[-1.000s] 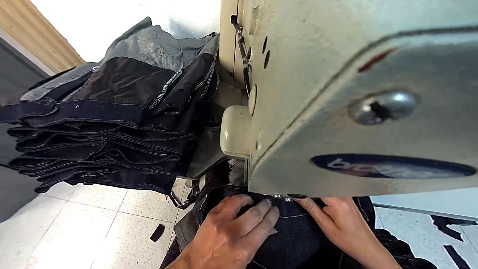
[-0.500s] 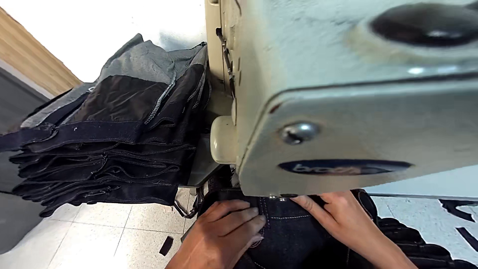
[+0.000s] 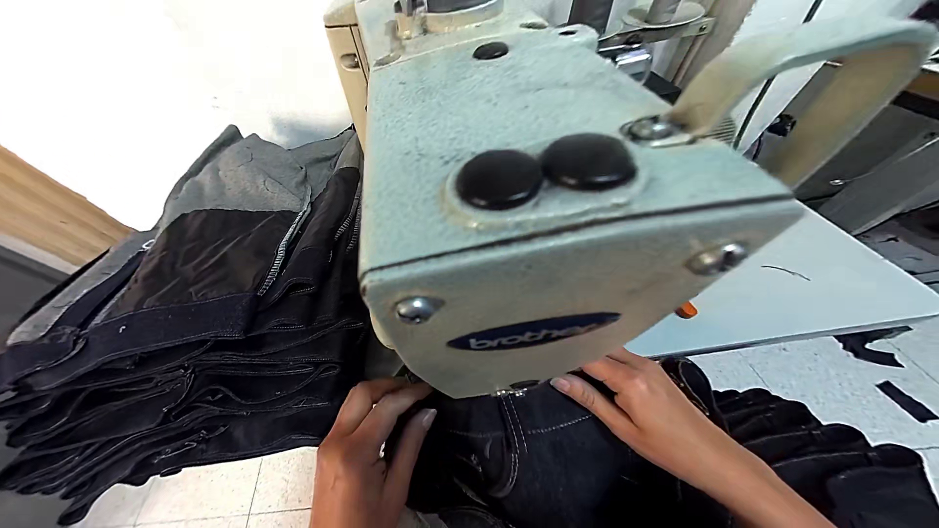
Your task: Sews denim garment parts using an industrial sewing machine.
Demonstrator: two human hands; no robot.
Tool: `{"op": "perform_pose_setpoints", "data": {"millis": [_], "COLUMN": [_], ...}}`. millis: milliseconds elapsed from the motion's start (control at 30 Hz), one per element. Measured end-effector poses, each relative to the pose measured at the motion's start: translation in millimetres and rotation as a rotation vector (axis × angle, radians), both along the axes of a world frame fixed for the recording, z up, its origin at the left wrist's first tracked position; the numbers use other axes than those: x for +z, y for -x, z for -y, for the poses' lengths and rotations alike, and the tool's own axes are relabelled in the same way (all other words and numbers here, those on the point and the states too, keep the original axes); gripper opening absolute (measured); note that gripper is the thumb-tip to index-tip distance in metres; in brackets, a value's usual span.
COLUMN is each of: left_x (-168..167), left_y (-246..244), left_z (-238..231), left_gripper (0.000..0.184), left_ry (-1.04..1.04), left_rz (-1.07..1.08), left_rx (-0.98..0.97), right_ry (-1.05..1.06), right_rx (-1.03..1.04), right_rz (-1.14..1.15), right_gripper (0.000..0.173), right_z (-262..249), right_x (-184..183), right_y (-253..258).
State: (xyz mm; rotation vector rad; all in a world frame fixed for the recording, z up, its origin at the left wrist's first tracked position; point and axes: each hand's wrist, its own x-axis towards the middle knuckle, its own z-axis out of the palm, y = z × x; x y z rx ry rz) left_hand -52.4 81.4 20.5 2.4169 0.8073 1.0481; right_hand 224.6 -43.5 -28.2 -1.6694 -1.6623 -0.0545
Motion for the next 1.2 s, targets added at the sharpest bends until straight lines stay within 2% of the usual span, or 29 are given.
{"op": "perform_pose_setpoints", "data": {"millis": [100,200,300,367,433,533,567,700,833,933,1033,1200], "left_x": [-12,-27,-30,-34,-36,-25,-20,-7,-7,-10,-15,-17], "left_y": [-21,-36,-39,-41,-47,-50,-49,-50,-48,-48,-46,-42], "left_z": [-1,-1,1,-5,-13,-24,-27,-21,-27,-32,-32,-30], "left_gripper": [0.036,0.046,0.040,0.029,0.019,0.016,0.014,0.019,0.023,0.023,0.021,0.018], "left_ry": [0.050,0.199,0.291,0.368,0.403,0.535,0.528,0.287,0.287,0.318,0.223,0.060], "left_rz": [-0.057,-0.113,-0.093,0.011,0.100,0.109,0.090,-0.100,-0.222,-0.199,-0.130,-0.130], "left_rx": [0.027,-0.039,-0.113,-0.169,-0.147,-0.147,-0.164,-0.095,-0.086,-0.119,-0.162,-0.166], "right_ry": [0.015,0.038,0.023,-0.015,-0.076,-0.121,-0.123,-0.133,-0.117,-0.124,-0.122,-0.099], "right_rx": [0.001,0.007,0.000,-0.006,-0.032,-0.058,-0.061,-0.053,-0.048,-0.057,-0.058,-0.035], "right_rz": [-0.013,-0.017,-0.052,-0.080,-0.028,0.022,0.030,0.072,0.053,0.087,0.104,0.077], "right_gripper": [0.045,0.049,0.049,0.047,0.043,0.034,0.034,0.034,0.029,0.030,0.033,0.032], "right_z": [-1,-2,-3,-8,-22,-43,-47,-47,-44,-43,-42,-39], "right_x": [3,2,-5,-5,0,11,12,12,16,19,22,23], "right_y": [4,10,14,14,11,6,4,-1,0,0,1,1]}}
